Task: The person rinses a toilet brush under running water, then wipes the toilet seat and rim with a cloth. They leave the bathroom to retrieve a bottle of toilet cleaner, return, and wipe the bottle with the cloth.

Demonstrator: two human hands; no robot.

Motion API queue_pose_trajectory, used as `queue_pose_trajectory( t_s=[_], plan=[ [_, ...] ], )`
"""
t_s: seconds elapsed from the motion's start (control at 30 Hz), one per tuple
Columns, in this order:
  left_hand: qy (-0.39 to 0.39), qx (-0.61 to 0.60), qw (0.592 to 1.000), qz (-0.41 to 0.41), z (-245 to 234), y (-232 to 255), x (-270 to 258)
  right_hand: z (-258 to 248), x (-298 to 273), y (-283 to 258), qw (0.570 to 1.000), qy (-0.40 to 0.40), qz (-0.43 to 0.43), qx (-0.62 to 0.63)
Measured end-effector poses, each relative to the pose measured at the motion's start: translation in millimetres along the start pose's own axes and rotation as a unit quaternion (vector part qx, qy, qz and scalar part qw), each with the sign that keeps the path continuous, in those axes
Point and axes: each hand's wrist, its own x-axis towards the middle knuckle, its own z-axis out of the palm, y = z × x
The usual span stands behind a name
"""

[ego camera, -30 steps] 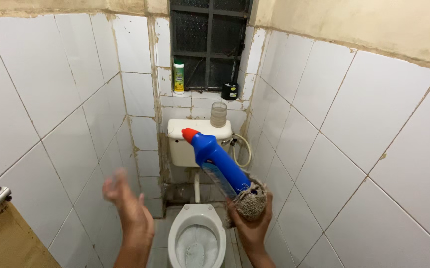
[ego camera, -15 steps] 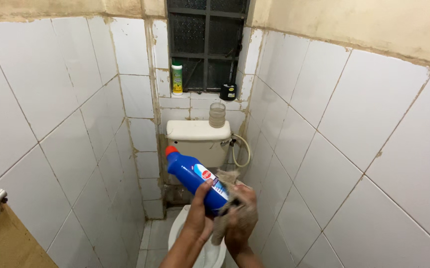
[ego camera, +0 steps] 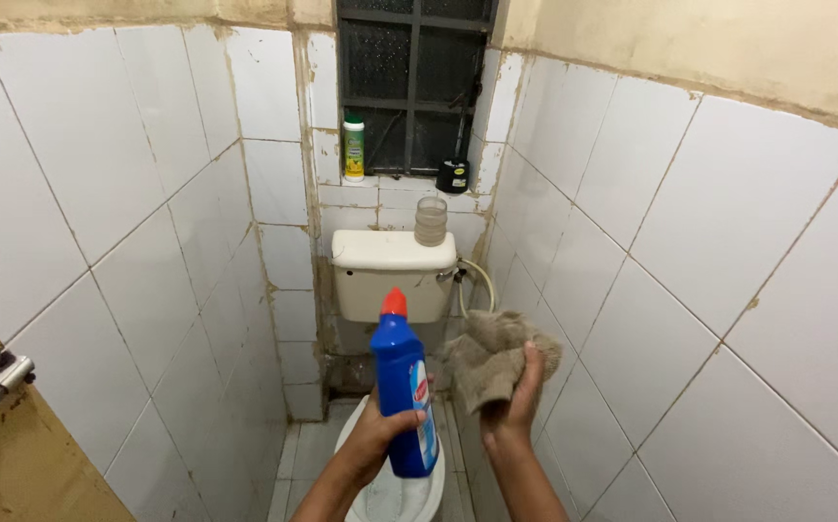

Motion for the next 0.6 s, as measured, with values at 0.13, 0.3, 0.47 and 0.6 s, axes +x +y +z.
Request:
queue_pose_trajectory(
  t_s=[0.13, 0.3, 0.47, 0.6],
  plan=[
    [0.030, 0.056, 0.998, 0.008, -20, -24, 8, -14, -22, 21, 0.967, -0.142, -0.128, -0.167],
    [-0.015, -0.032, 0.998, -0.057, -34, -53, 13, -4, -64, 40, 0.682, -0.355, -0.553, -0.322],
    [0.052, 0.166, 0.983, -0.060, -22, -34, 7, -19, -26, 65, 0.794, -0.305, -0.447, -0.276],
    [-0.063, 0.069, 0.995, -0.044, -25, -25, 0, -30, 15, 104, 0.956, -0.134, -0.220, -0.140]
  ],
)
